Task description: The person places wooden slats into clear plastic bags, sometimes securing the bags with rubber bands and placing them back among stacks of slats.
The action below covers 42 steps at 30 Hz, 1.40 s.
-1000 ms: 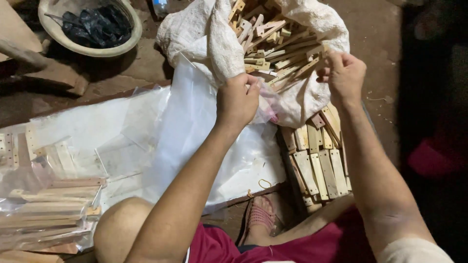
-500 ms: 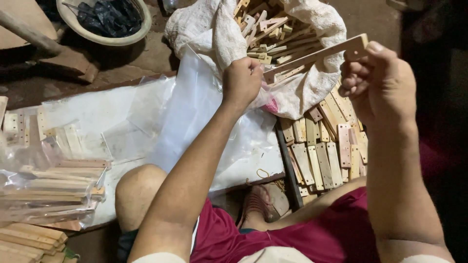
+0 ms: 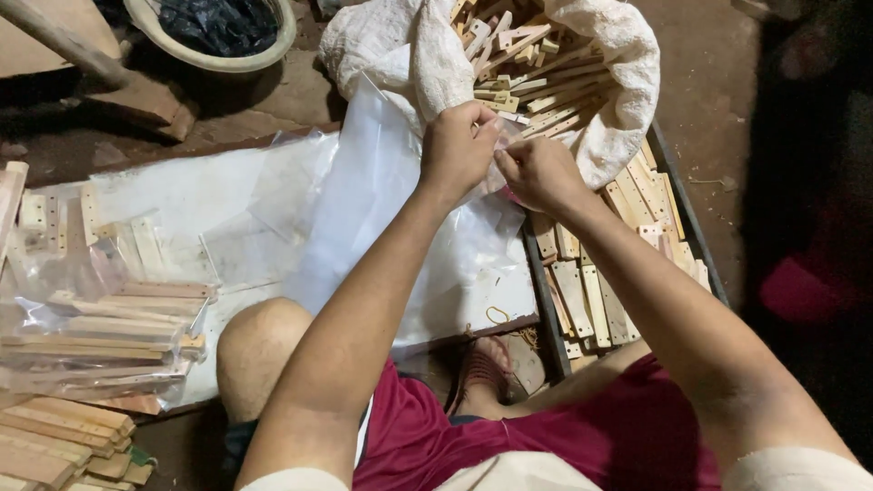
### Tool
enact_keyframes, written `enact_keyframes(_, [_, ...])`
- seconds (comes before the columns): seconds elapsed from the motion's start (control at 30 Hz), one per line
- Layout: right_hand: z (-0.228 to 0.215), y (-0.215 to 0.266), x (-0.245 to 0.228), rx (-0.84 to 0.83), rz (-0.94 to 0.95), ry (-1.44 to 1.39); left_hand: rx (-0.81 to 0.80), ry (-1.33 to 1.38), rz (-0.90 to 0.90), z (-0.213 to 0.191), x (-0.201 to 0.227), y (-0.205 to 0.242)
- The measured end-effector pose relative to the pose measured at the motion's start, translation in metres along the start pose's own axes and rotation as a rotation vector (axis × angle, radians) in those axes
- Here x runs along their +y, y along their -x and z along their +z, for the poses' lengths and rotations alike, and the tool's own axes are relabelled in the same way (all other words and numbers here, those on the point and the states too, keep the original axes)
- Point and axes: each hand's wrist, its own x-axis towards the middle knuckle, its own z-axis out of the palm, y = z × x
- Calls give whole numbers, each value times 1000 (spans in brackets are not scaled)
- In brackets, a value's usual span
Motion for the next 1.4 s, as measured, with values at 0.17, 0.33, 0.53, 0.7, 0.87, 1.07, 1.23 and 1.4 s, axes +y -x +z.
enact_keyframes(0.17, [-33, -12, 11, 44, 117, -68, 7, -30, -14, 2, 1, -1])
enact_keyframes(0.33, [-54, -58, 106, 518, 170, -290, 13, -77, -9, 2, -8, -14])
enact_keyframes(0.53, [62, -108, 195, 210, 34, 79, 2, -70, -61, -2, -5, -19])
enact_keyframes(0.7, [91, -111, 165, -36, -261, 365, -53, -5, -94, -6, -3, -18])
enact_keyframes(0.87, [98, -107, 160, -18, -289, 722, -43, 16, -97, -6, -3, -19])
enact_keyframes(1.07, [80, -115, 177, 348, -431, 402, -47, 13, -79, -7, -3, -19])
enact_keyframes(1.23, [-42, -58, 109, 760, -337, 32, -26, -5, -44, -8, -2, -17])
enact_keyframes(1.4, [-136, 42, 45, 784, -588, -474, -45, -82, -48, -14, 9, -11])
